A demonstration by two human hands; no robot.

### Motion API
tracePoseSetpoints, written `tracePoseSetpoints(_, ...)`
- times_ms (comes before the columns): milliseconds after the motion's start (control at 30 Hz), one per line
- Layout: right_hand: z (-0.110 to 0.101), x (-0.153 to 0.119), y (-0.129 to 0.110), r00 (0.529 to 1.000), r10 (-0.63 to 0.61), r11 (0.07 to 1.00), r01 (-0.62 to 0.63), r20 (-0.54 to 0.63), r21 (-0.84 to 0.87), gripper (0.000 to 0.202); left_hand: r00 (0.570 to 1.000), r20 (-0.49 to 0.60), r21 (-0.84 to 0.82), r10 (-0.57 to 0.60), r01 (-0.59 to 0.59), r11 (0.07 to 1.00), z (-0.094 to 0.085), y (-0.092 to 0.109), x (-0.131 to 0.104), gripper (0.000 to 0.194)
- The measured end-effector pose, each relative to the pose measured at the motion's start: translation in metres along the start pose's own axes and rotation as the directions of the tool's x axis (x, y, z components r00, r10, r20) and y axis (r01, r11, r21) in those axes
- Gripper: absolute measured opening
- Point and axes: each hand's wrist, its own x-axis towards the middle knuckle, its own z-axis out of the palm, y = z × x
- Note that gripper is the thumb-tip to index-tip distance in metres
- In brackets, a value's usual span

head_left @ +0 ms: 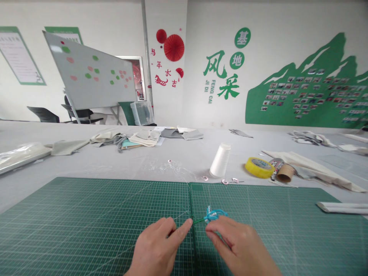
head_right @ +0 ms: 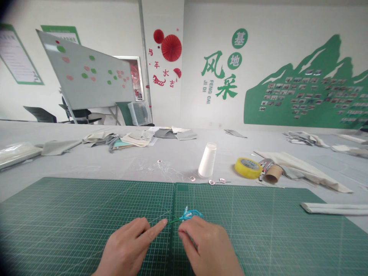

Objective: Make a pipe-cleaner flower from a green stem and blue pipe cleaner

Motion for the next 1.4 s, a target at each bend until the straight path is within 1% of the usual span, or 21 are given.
tracePoseSetpoints(100, -0.013, 0.000, 0.010, 0.997, 0.047, 0.994, -0.052, -0.053, -0.098, 0.025, 1.000, 0.000, 0.000, -0.020, 0.020, 1.000, 0.002, 0.000, -0.001, 0.044)
tracePoseSetpoints(167, -0.023, 0.001, 0.014, 0.994, 0.108, 0.988, -0.111, -0.031, -0.109, 0.023, 0.999, -0.001, -0.006, -0.037, 0.037, 0.999, 0.003, -0.001, -0.002, 0.045)
tracePoseSetpoints(233, -0.033, 0.002, 0.012, 0.988, 0.142, 0.989, -0.138, 0.062, -0.059, 0.018, 0.998, 0.005, -0.024, -0.057, 0.057, 0.998, 0.005, -0.002, -0.003, 0.046)
tracePoseSetpoints(267, -0.036, 0.002, 0.009, 0.983, 0.134, 0.991, -0.133, 0.126, -0.018, 0.017, 0.998, 0.009, -0.038, -0.068, 0.069, 0.997, 0.005, -0.002, -0.004, 0.046)
tracePoseSetpoints(367, -0.041, 0.000, -0.001, 0.952, 0.056, 0.993, -0.085, 0.302, 0.085, 0.020, 0.990, 0.031, -0.080, -0.135, 0.137, 0.987, 0.006, -0.004, -0.005, 0.044)
tracePoseSetpoints(433, -0.039, -0.003, -0.006, 0.930, 0.037, 0.994, -0.070, 0.366, 0.078, 0.023, 0.980, 0.046, -0.112, -0.196, 0.200, 0.973, 0.006, -0.004, -0.005, 0.042)
tracePoseSetpoints(533, -0.035, -0.007, -0.006, 0.905, 0.058, 0.997, -0.073, 0.422, 0.021, 0.025, 0.961, 0.057, -0.179, -0.269, 0.275, 0.945, 0.007, -0.005, -0.005, 0.040)
tracePoseSetpoints(600, -0.033, -0.006, -0.005, 0.906, 0.087, 0.996, -0.087, 0.415, -0.019, 0.017, 0.955, 0.054, -0.222, -0.293, 0.298, 0.929, 0.008, -0.005, -0.005, 0.040)
tracePoseSetpoints(633, -0.031, -0.004, -0.005, 0.916, 0.112, 0.994, -0.105, 0.386, -0.039, 0.015, 0.954, 0.048, -0.238, -0.297, 0.300, 0.924, 0.008, -0.005, -0.006, 0.040)
tracePoseSetpoints(667, -0.029, -0.002, -0.006, 0.929, 0.138, 0.990, -0.129, 0.344, -0.050, 0.020, 0.954, 0.041, -0.252, -0.296, 0.296, 0.921, 0.008, -0.005, -0.006, 0.040)
tracePoseSetpoints(733, -0.022, 0.002, -0.008, 0.949, 0.173, 0.984, -0.177, 0.265, -0.010, 0.034, 0.958, 0.026, -0.278, -0.285, 0.281, 0.919, 0.008, -0.004, -0.006, 0.042)
tracePoseSetpoints(867, 0.003, 0.004, -0.011, 0.958, 0.205, 0.950, -0.243, 0.199, 0.194, 0.050, 0.966, 0.006, -0.325, -0.259, 0.247, 0.913, 0.009, -0.002, -0.007, 0.044)
tracePoseSetpoints(933, 0.018, 0.002, -0.010, 0.954, 0.256, 0.907, -0.294, 0.157, 0.302, 0.056, 0.970, -0.005, -0.341, -0.242, 0.226, 0.913, 0.009, -0.001, -0.008, 0.045)
tracePoseSetpoints(967, 0.025, 0.000, -0.010, 0.955, 0.265, 0.875, -0.297, 0.134, 0.382, 0.056, 0.973, -0.009, -0.344, -0.231, 0.214, 0.914, 0.009, -0.001, -0.008, 0.045)
tracePoseSetpoints(1033, 0.037, -0.001, -0.009, 0.957, 0.277, 0.777, -0.274, 0.083, 0.566, 0.050, 0.978, -0.008, -0.344, -0.210, 0.195, 0.919, 0.009, 0.000, -0.009, 0.047)
tracePoseSetpoints(1100, 0.046, -0.002, -0.010, 0.951, 0.303, 0.616, -0.243, 0.059, 0.750, 0.040, 0.980, 0.000, -0.337, -0.199, 0.187, 0.923, 0.009, 0.000, -0.009, 0.048)
tracePoseSetpoints(1167, 0.052, -0.002, -0.012, 0.927, 0.353, 0.423, -0.277, 0.125, 0.863, 0.037, 0.981, 0.001, -0.333, -0.196, 0.185, 0.924, 0.008, 0.000, -0.010, 0.048)
tracePoseSetpoints(1200, 0.053, -0.001, -0.014, 0.912, 0.373, 0.349, -0.309, 0.172, 0.884, 0.040, 0.980, -0.001, -0.331, -0.197, 0.186, 0.925, 0.008, 0.001, -0.010, 0.048)
tracePoseSetpoints(1233, 0.054, -0.001, -0.015, 0.898, 0.388, 0.309, -0.337, 0.206, 0.889, 0.044, 0.980, -0.004, -0.329, -0.199, 0.187, 0.926, 0.007, 0.001, -0.010, 0.048)
tracePoseSetpoints(1300, 0.054, -0.002, -0.017, 0.889, 0.402, 0.306, -0.357, 0.220, 0.883, 0.048, 0.980, 0.001, -0.322, -0.201, 0.190, 0.927, 0.007, 0.001, -0.010, 0.048)
tracePoseSetpoints(1400, 0.052, -0.002, -0.018, 0.900, 0.398, 0.353, -0.331, 0.180, 0.875, 0.048, 0.981, 0.014, -0.312, -0.192, 0.187, 0.931, 0.007, 0.001, -0.010, 0.048)
